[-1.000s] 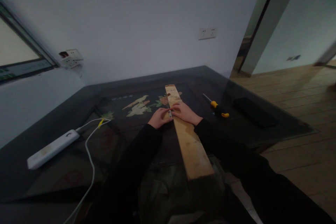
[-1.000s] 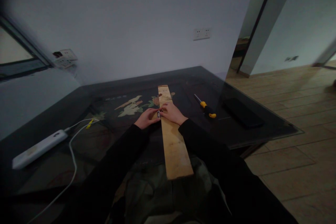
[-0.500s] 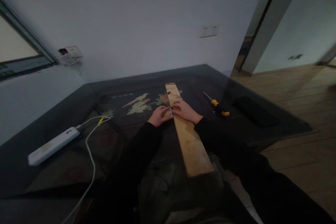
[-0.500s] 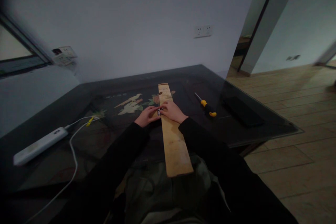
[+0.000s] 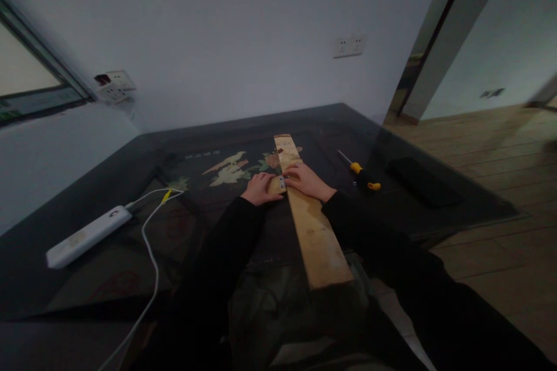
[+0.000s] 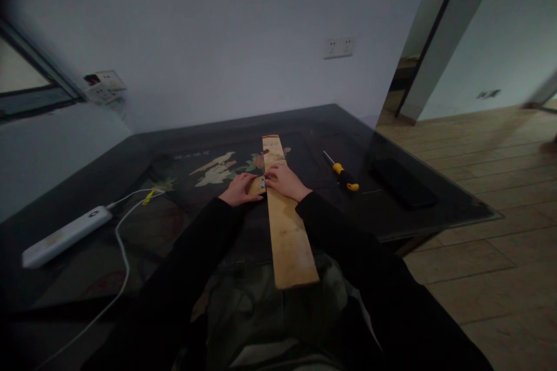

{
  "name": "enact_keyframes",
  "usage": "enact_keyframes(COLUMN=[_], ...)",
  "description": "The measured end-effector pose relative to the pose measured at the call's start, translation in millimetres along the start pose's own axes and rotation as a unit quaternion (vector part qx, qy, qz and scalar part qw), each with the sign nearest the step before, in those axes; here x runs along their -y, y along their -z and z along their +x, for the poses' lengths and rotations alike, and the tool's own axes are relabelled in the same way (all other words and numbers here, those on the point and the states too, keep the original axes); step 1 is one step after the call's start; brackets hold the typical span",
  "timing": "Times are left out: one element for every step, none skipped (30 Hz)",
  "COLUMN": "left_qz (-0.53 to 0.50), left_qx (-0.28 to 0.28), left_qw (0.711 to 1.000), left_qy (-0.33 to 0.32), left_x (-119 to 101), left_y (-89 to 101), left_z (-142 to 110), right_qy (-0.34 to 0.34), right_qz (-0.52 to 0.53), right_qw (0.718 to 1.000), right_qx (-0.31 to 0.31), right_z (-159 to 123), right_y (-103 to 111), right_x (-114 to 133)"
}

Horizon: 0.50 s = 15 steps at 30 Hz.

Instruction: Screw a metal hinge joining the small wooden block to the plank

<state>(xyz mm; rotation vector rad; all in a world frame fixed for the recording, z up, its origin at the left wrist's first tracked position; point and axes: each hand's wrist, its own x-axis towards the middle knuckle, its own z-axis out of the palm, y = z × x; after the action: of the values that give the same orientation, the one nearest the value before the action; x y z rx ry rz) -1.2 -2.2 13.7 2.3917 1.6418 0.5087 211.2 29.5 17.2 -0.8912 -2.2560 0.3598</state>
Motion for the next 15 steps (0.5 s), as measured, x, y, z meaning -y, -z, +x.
enact_keyframes(left_qz=[0.001, 0.001, -0.001, -0.004, -0.007, -0.01, -0.013, -0.015, -0.016, -0.017, -0.019, -0.021, -0.022, -0.024, -0.025], left_qx=[0.002, 0.002, 0.002, -0.001, -0.003, -0.006, -0.008, -0.009, -0.008, -0.006, -0.005, -0.005, -0.006, -0.007, -0.009], left_qw=[1.0, 1.0, 1.0, 1.0, 1.0, 1.0, 1.0, 1.0, 1.0, 1.0, 1.0, 1.0, 1.0, 0.999, 0.999], left_qy=[0.005, 0.009, 0.013, 0.015, 0.017, 0.018, 0.018, 0.018, 0.018, 0.018, 0.018, 0.02, 0.021, 0.022, 0.022], left_x=[-1.3, -2.5, -3.5, -4.3, -4.7, -4.8, -4.6, -4.2, -3.7, -3.1, -2.7, -2.4, -2.2, -2.0, -1.9], left_y=[0.5, 0.9, 1.2, 1.3, 1.4, 1.4, 1.5, 1.5, 1.6, 1.7, 1.8, 1.9, 2.0, 2.1, 2.2], left_z=[-0.6, -1.1, -1.5, -1.8, -1.9, -1.8, -1.6, -1.3, -1.0, -0.7, -0.4, -0.2, 0.0, 0.1, 0.2], right_qy=[-0.001, -0.002, -0.003, -0.004, -0.004, -0.004, -0.004, -0.005, -0.005, -0.004, -0.003, -0.002, 0.001, 0.003, 0.005], right_qz=[-0.001, -0.002, -0.004, -0.004, -0.004, -0.003, 0.0, 0.002, 0.004, 0.005, 0.005, 0.004, 0.005, 0.006, 0.007], right_qw=[1.0, 1.0, 1.0, 1.0, 1.0, 1.0, 1.0, 1.0, 1.0, 1.0, 1.0, 1.0, 1.0, 1.0, 1.0], right_qx=[0.002, 0.005, 0.007, 0.008, 0.008, 0.008, 0.007, 0.007, 0.008, 0.008, 0.007, 0.006, 0.005, 0.003, 0.003], right_z=[0.1, 0.2, 0.3, 0.4, 0.5, 0.5, 0.5, 0.4, 0.4, 0.4, 0.3, 0.3, 0.3, 0.2, 0.2], right_y=[0.4, 0.8, 1.1, 1.1, 1.1, 0.9, 0.6, 0.2, -0.1, -0.5, -0.7, -0.9, -1.0, -1.0, -1.0], right_x=[0.4, 0.7, 0.9, 1.0, 0.9, 0.6, 0.3, -0.1, -0.4, -0.7, -0.9, -1.0, -1.1, -1.1, -1.1])
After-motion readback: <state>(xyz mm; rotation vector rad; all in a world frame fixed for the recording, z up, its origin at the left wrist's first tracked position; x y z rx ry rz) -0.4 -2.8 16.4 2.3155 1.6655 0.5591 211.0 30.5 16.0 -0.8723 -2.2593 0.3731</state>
